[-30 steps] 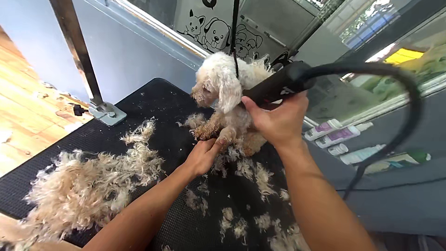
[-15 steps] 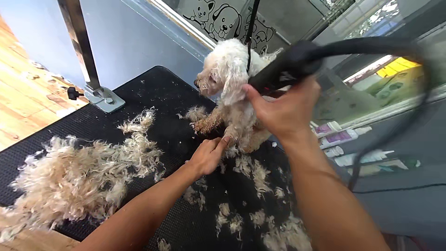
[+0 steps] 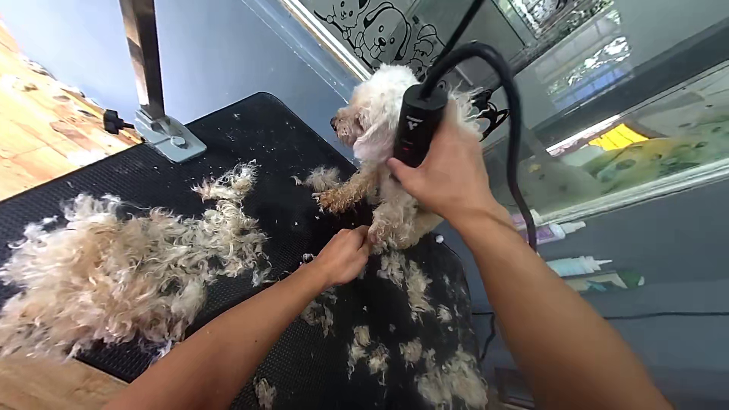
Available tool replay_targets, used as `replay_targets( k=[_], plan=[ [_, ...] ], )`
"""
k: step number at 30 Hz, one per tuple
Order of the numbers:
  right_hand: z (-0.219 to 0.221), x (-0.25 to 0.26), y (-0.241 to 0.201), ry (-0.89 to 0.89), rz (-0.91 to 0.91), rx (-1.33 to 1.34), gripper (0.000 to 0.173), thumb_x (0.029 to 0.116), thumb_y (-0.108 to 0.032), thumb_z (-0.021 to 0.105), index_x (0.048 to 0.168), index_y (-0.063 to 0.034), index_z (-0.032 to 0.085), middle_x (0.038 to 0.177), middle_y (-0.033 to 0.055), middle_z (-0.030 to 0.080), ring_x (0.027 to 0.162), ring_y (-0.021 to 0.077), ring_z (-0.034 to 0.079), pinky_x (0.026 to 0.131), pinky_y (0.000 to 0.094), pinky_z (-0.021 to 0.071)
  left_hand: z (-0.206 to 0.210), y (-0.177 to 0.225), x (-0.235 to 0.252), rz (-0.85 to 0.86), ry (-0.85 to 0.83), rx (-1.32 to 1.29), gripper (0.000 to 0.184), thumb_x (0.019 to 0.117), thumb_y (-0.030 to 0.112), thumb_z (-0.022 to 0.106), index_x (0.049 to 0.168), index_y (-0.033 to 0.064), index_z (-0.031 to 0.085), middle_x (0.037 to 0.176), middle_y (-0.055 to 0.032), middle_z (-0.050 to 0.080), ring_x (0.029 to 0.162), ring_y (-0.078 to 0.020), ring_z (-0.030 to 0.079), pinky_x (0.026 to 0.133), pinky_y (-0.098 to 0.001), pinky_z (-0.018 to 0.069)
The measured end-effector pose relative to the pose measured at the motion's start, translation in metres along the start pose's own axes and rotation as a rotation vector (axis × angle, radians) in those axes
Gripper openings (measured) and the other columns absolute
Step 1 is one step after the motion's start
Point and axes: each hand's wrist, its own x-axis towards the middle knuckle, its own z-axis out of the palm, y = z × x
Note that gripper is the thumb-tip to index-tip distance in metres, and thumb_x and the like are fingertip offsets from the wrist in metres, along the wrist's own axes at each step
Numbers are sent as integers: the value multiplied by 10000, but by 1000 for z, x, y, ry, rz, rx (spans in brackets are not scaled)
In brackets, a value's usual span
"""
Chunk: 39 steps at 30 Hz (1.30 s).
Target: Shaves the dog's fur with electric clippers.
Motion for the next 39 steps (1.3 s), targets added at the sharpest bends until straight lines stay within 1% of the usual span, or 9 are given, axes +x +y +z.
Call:
replay_targets(
  k=[3,8,15,20,24,29,32,34,39],
  plan=[
    [-13,11,-7,-168,140,-27,887,789,-345,859,1469,-37,379,1081,211,680,1014,391,690,846,615,551,1,1,-2,-32,-20,11,378,1115,361,386,1161,110,664,847,-69,667,783,-206,672,740,-454,568],
    [-14,13,2,160,-118,-46,876,808,-402,808,1445,52,413,1192,212,685,1091,340,691,915,551,557,2,0,-4,45,8,-36,373,1112,357,402,1119,100,672,809,-45,659,746,-174,660,717,-420,568],
    [-13,20,-9,-259,179,-122,865,783,-409,865,1423,-43,411,965,213,678,917,427,690,757,654,540,10,1,-10,7,-5,-27,385,1110,365,387,1138,107,671,831,-60,677,766,-201,683,717,-455,582],
    [-27,14,13,193,-117,110,863,781,-499,839,1400,-34,458,1152,70,698,1041,98,698,898,344,608,9,0,-11,24,-15,-19,389,1113,375,376,1134,112,663,846,-57,674,794,-196,682,738,-448,581],
    [-8,7,20,276,-159,-7,758,822,-493,801,1331,-11,514,1118,131,706,981,207,724,814,440,618,8,1,-12,62,13,-20,385,1114,369,374,1125,112,659,833,-42,669,781,-174,677,735,-423,580],
    [-2,2,12,-8,120,-38,898,752,-488,850,1416,-44,439,1067,182,698,999,359,701,838,617,553,11,4,-14,31,-2,-5,376,1113,367,384,1135,109,656,821,-44,662,762,-179,674,708,-425,581],
    [-17,0,23,-159,36,105,818,731,-463,874,1362,-111,490,1077,50,710,992,175,714,840,448,606,10,2,-16,12,-3,29,355,1111,361,398,1100,117,656,796,-41,647,730,-178,662,677,-418,572],
    [-25,-7,38,-25,-177,337,719,751,-385,898,1290,-73,540,1096,2,719,999,73,720,848,315,651,10,-2,-15,16,0,40,365,1110,363,401,1102,114,666,814,-44,661,757,-181,672,708,-424,576],
    [-24,-12,46,407,-287,397,696,780,-245,904,1268,31,493,1110,80,701,1008,131,727,857,356,657,13,-5,-15,40,-1,23,367,1108,367,408,1110,109,669,820,-47,667,758,-180,675,712,-429,581]
  ],
)
